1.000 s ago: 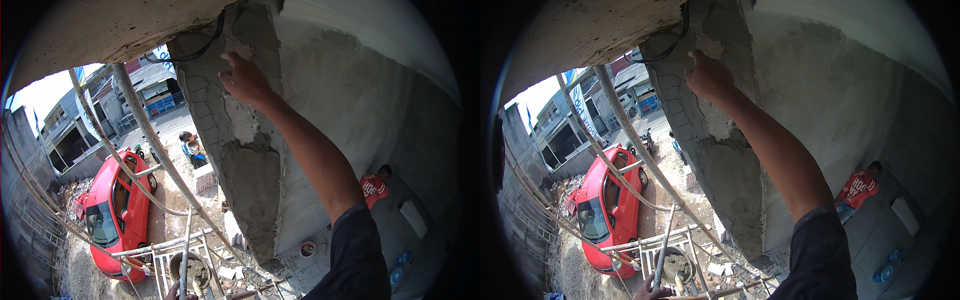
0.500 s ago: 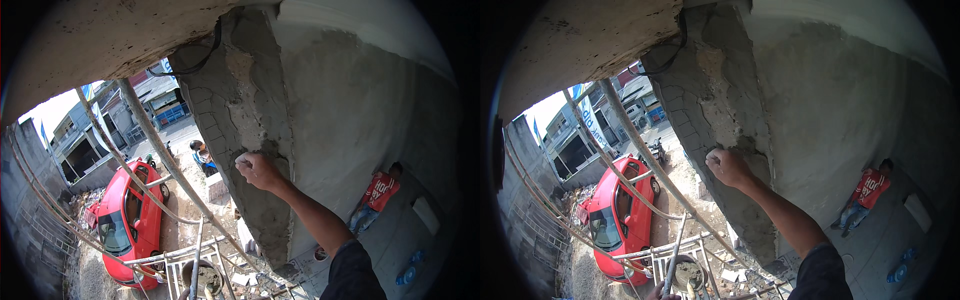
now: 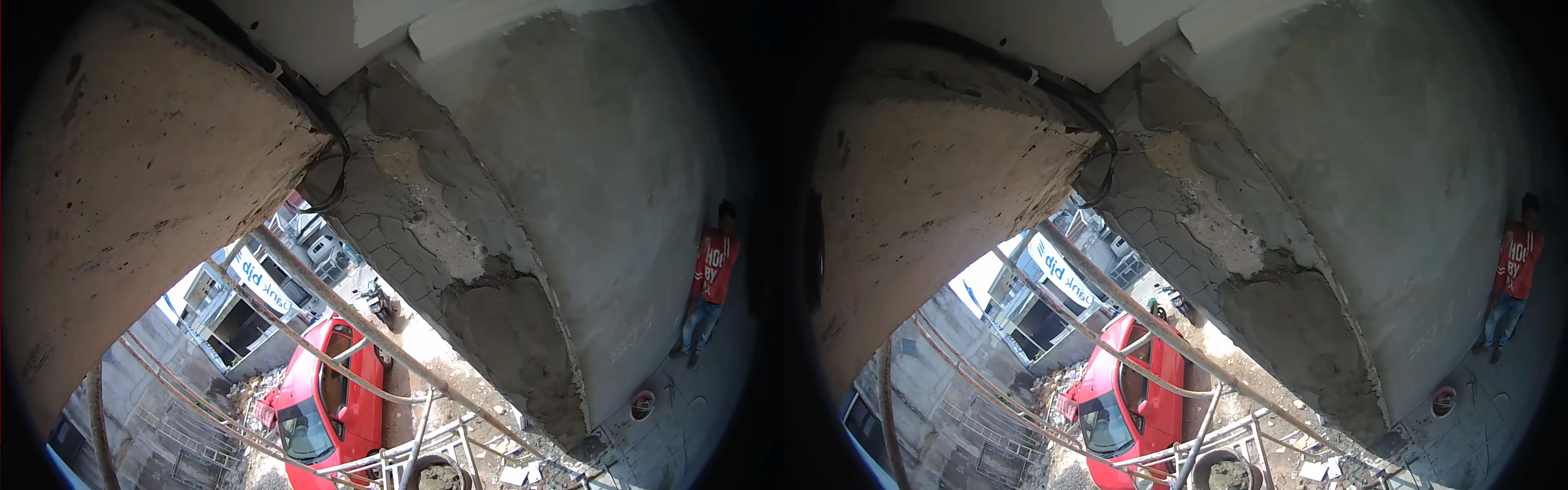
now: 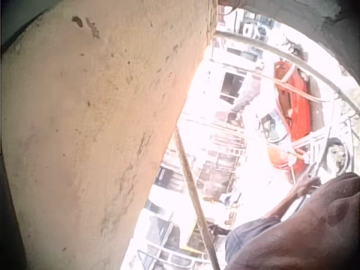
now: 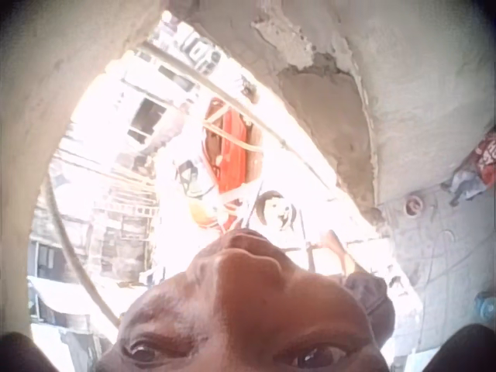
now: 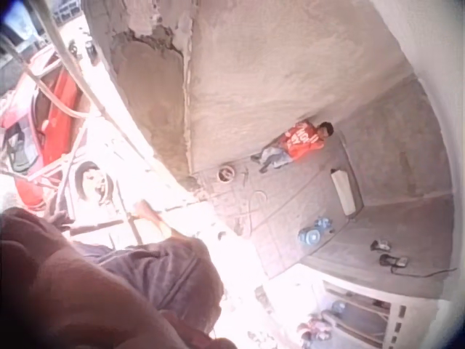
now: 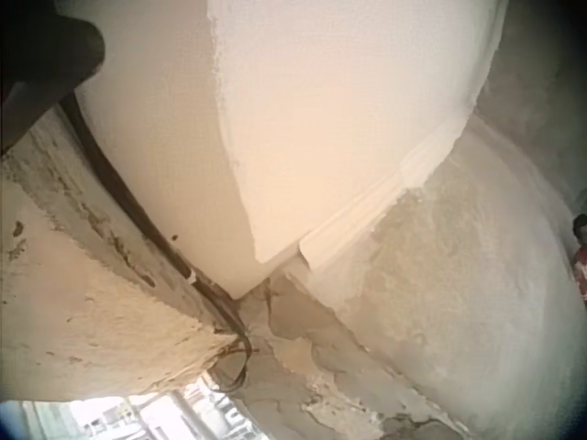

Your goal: Applying mortar to a concrete column edge using a trowel while standing on scaffolding.

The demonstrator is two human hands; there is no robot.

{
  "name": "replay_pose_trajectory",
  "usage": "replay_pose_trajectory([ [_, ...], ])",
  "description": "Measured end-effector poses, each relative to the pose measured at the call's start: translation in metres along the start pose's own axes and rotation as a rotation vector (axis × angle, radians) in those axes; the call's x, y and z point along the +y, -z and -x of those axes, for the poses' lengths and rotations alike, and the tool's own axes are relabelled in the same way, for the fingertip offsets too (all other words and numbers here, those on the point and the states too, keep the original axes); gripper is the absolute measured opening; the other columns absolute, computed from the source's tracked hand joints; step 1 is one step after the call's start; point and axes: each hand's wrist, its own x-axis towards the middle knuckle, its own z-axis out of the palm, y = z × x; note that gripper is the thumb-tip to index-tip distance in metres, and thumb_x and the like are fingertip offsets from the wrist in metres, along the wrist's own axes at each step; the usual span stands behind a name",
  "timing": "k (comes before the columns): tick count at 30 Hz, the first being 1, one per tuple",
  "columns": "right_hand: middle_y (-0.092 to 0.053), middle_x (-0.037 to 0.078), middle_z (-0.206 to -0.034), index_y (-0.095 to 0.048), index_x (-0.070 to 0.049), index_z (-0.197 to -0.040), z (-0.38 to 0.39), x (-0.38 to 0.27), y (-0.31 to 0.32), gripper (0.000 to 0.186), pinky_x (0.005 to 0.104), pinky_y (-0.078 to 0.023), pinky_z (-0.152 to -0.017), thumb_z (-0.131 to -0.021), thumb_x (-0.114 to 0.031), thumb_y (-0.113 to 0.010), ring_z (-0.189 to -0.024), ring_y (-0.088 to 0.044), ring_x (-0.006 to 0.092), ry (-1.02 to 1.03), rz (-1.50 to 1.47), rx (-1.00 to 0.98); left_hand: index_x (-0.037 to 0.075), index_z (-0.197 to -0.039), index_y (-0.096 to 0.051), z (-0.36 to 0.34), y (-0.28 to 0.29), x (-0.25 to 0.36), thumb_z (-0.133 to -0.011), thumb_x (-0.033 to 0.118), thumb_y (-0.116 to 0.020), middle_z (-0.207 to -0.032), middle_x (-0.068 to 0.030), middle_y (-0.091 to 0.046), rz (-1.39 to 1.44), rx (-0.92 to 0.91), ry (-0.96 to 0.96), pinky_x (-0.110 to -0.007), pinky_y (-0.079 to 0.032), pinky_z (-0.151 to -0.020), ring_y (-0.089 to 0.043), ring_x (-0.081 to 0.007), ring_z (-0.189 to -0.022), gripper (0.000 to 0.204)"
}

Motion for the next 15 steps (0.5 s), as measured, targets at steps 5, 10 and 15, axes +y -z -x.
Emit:
replay_pose_trajectory([
  [5, -0.062, 0.025, -0.123, -0.056, 0.0, -0.127, 0.0, -0.013, 0.017, 0.051, 0.047, -0.044, -0.099, -0.09, -0.035, -0.06, -0.115, -0.058, 0.0386, -0.095, -0.037, 0.008, 0.011, -0.155, -0.02, 0.005, 0.001, 0.0, -0.094, 0.02, -0.061, -0.1, -0.0144, -0.064, -0.037, 0.034, -0.016, -0.037, -0.058, -0.07, -0.067, -0.0238, -0.087, 0.074],
  [10, -0.061, 0.026, -0.124, -0.059, 0.001, -0.122, 0.006, -0.031, 0.052, 0.048, 0.047, -0.043, -0.1, -0.093, -0.037, -0.057, -0.117, -0.057, 0.04, -0.221, -0.061, 0.025, 0.011, -0.155, -0.02, 0.004, 0.003, -0.008, -0.094, 0.02, -0.061, -0.099, -0.0139, -0.064, -0.068, 0.041, -0.014, -0.036, -0.058, -0.069, -0.067, -0.023, -0.085, 0.074],
  [15, -0.072, 0.014, -0.074, -0.071, 0.001, -0.091, 0.001, -0.054, 0.094, 0.032, 0.0342, -0.056, -0.068, -0.082, -0.03, -0.068, -0.068, -0.072, 0.0216, -0.15, -0.429, 0.189, 0.011, -0.155, -0.021, -0.002, 0.01, -0.019, -0.093, 0.019, -0.061, -0.098, -0.0134, -0.064, -0.095, 0.04, 0.0, -0.036, -0.058, -0.068, -0.067, -0.0223, -0.084, 0.074],
])
